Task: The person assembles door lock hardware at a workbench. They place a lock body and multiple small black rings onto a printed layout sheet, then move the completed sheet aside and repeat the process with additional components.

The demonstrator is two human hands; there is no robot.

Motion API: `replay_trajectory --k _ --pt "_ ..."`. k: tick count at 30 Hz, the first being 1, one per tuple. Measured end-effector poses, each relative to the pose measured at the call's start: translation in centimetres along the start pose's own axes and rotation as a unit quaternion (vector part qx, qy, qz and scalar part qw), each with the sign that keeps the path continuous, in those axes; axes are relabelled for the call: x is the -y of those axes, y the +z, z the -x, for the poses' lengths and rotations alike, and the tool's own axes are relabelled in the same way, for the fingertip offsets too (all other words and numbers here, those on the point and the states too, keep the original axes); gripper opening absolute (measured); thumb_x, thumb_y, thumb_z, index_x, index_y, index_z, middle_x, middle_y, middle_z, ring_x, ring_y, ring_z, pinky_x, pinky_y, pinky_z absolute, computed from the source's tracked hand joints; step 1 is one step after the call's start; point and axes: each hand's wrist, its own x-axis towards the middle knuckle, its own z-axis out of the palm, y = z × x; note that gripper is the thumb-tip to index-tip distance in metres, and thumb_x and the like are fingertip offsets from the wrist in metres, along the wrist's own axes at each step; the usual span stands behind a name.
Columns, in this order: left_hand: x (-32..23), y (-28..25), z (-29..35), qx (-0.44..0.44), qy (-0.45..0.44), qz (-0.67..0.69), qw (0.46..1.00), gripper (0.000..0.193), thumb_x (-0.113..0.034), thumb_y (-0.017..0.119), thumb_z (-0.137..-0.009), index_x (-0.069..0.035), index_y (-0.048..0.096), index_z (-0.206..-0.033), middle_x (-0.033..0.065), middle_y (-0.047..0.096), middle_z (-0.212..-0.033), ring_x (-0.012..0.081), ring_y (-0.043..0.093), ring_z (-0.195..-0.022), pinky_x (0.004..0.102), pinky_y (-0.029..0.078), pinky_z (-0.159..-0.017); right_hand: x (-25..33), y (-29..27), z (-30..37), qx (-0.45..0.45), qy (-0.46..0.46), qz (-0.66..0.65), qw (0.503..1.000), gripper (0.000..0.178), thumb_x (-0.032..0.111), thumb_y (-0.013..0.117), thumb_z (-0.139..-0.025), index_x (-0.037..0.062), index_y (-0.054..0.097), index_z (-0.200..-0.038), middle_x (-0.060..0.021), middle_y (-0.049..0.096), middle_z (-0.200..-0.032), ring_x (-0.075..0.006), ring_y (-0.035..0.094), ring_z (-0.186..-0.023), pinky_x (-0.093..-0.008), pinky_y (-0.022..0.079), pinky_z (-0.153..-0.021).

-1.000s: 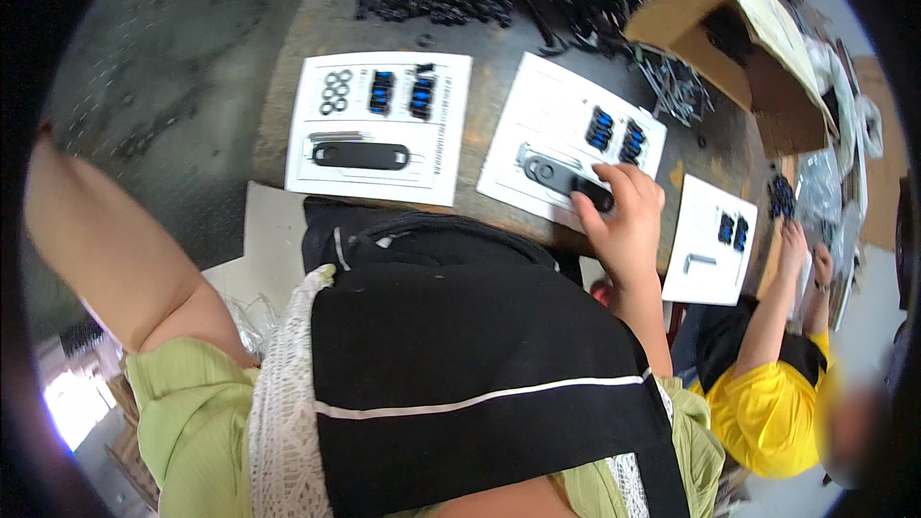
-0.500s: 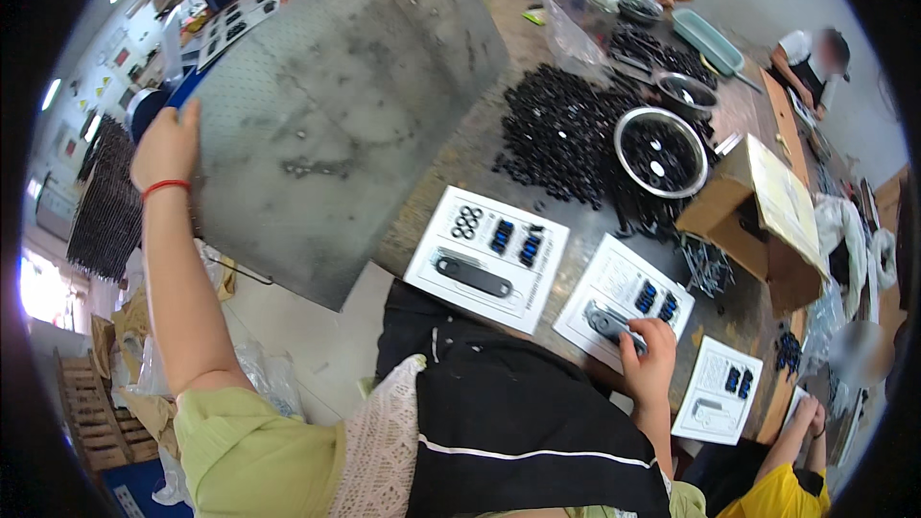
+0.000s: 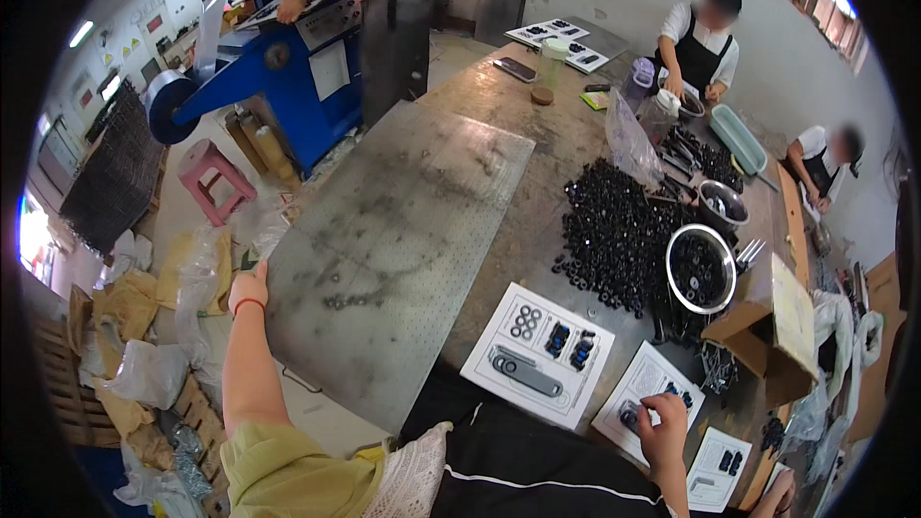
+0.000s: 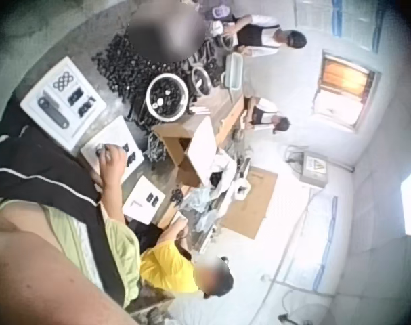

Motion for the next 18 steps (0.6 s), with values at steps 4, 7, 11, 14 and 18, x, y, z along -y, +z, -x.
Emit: replay_trajectory --k 4,7,11,14,18 --pt "-1.6 2.5 -2.0 0.024 0.018 0.005 1.0 0.071 -0.065 0.039 -0.094 -0.002 0.072 -0.106 0.0253 0.066 -0.111 0.0394 0.064 -0.106 0.0497 0.049 -0.092 1.7 -0.2 -1.7 0.021 -0.006 0.01 1.0 0.013 0.003 0.073 -0.071 0.0065 0.066 -0.08 -0.0104 0.064 -0.081 -0.031 0.061 -0.082 -0.0409 0.047 -0.075" --pt "-3.3 2.5 -5.7 0.015 0.064 -0.02 0.998 0.073 -0.064 0.037 -0.095 0.0 0.071 -0.106 0.0274 0.066 -0.109 0.0401 0.065 -0.104 0.0515 0.048 -0.09 0.9 0.9 -2.1 0.035 -0.016 0.045 0.998 0.012 0.007 0.075 -0.073 0.0068 0.067 -0.082 -0.0122 0.065 -0.083 -0.0336 0.062 -0.084 -0.0428 0.049 -0.077" --pt "-0.3 5.7 -12.1 -0.008 0.125 -0.019 0.992 0.083 -0.066 0.033 -0.096 0.008 0.067 -0.11 0.0301 0.063 -0.114 0.0452 0.062 -0.104 0.0517 0.047 -0.09 -0.5 1.4 -5.1 0.079 -0.034 0.055 0.995 0.015 0.013 0.074 -0.075 0.0089 0.068 -0.088 -0.0102 0.066 -0.086 -0.0331 0.062 -0.087 -0.0442 0.048 -0.078" --pt "-0.7 5.8 -12.9 0.009 0.133 0.024 0.991 0.083 -0.069 0.037 -0.093 0.005 0.065 -0.117 0.0278 0.063 -0.118 0.0417 0.06 -0.112 0.0489 0.045 -0.096 -2.3 -0.7 -8.1 0.037 -0.048 0.142 0.988 0.015 0.011 0.071 -0.076 0.0063 0.067 -0.09 -0.013 0.063 -0.092 -0.034 0.061 -0.091 -0.0451 0.049 -0.079" --pt "-5.7 3.8 -8.9 -0.064 0.024 -0.03 0.997 0.075 -0.063 0.05 -0.091 -0.001 0.056 -0.131 0.0208 0.061 -0.127 0.037 0.06 -0.114 0.048 0.047 -0.096 -8.3 -1.2 -13.8 -0.031 0.056 0.171 0.983 0.015 0.009 0.066 -0.079 0.0058 0.068 -0.093 -0.0156 0.062 -0.095 -0.0354 0.061 -0.094 -0.0455 0.051 -0.082"
